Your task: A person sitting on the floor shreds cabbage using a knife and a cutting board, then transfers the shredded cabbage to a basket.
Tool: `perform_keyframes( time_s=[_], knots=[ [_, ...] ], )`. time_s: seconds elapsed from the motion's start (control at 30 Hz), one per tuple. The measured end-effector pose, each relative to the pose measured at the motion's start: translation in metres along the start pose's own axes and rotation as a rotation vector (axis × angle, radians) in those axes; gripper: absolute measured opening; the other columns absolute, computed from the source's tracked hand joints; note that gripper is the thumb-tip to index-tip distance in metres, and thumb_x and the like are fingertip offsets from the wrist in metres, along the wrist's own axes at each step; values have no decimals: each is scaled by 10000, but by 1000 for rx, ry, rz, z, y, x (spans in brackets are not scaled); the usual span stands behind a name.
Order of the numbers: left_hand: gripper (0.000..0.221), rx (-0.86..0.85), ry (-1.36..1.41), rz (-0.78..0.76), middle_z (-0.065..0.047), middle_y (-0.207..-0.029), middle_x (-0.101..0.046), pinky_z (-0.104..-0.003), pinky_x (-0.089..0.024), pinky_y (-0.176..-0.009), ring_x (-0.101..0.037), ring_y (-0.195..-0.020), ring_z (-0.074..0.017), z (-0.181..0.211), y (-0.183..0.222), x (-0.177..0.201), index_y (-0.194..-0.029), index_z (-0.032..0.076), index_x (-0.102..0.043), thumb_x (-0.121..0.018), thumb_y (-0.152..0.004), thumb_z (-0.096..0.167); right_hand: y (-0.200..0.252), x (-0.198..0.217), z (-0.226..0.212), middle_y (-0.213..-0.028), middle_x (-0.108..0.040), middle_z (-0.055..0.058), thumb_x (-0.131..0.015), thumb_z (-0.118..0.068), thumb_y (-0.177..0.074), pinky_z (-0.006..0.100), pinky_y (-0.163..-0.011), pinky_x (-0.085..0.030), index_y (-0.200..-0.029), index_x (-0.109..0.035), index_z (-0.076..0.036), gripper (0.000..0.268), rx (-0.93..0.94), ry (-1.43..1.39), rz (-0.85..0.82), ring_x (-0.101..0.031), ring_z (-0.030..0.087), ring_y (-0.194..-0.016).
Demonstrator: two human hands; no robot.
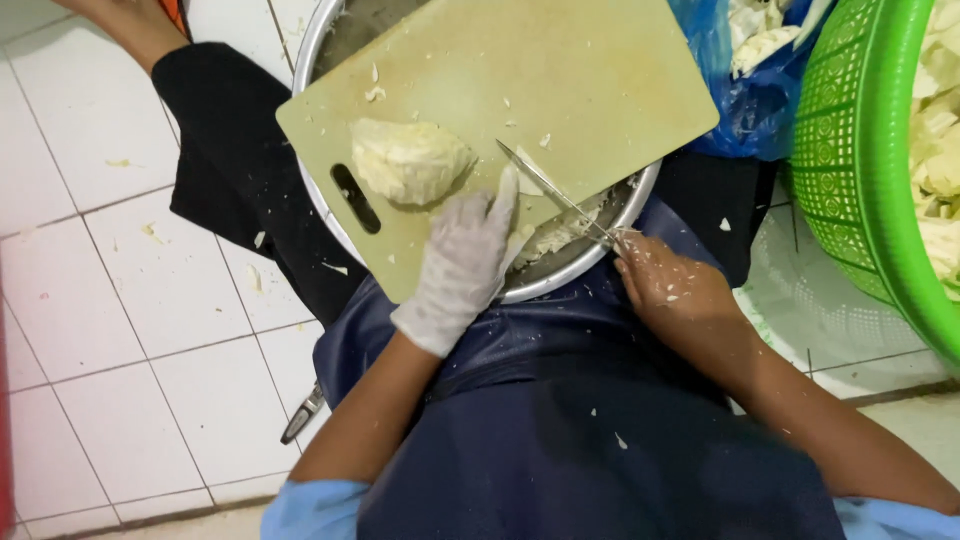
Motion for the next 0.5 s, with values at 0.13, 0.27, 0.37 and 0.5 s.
perform_keyframes(
  time_s=[0.13, 0.27, 0.37, 0.5],
  knots=[
    [573, 40, -41, -125, -82, -977, -553, -431, -494, -587, -577, -858, -306, 8, -15, 11, -1190, 158, -600, -744, -700, 418, 3, -38, 11, -691, -574, 38, -428, -355, -966, 411, -456, -510, -1174, -521, -179, 288, -41, -68, -162, -652, 286, -536],
    [568, 90, -32, -156, -69, -922, -552, -412, -487, -559, -581, -835, -311, 9, -13, 15, -1182, 178, -623, -747, -690, 432, 31, -7, 13, -668, -604, 94, -472, -296, -947, 439, -470, -523, -1210, -495, -146, 304, 9, -40, -192, -671, 312, -546],
    [535, 111, -45, -169, -62, -907, -547, -404, -486, -545, -581, -813, -305, 10, -14, 13, -1118, 193, -646, -749, -672, 469, 69, -11, 49, -663, -622, 102, -441, -345, -945, 491, -495, -514, -1177, -501, -192, 285, -114, -78, -366, -669, 369, -569],
    [594, 44, -91, -158, -101, -964, -516, -397, -471, -605, -532, -764, -276, 8, -8, 16, -1402, 109, -419, -525, -964, 495, 61, 25, 59, -1075, -683, 60, -459, -375, -909, 491, -531, -536, -1295, -444, -209, 420, -173, -127, -586, -697, 345, -792]
  ],
)
Point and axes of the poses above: each hand's wrist, its own y-axis away from the middle knuckle, its own x-axis out of the back of the hand, z = x × y, the point moved 2 cm from there along -y, towards the middle knuckle
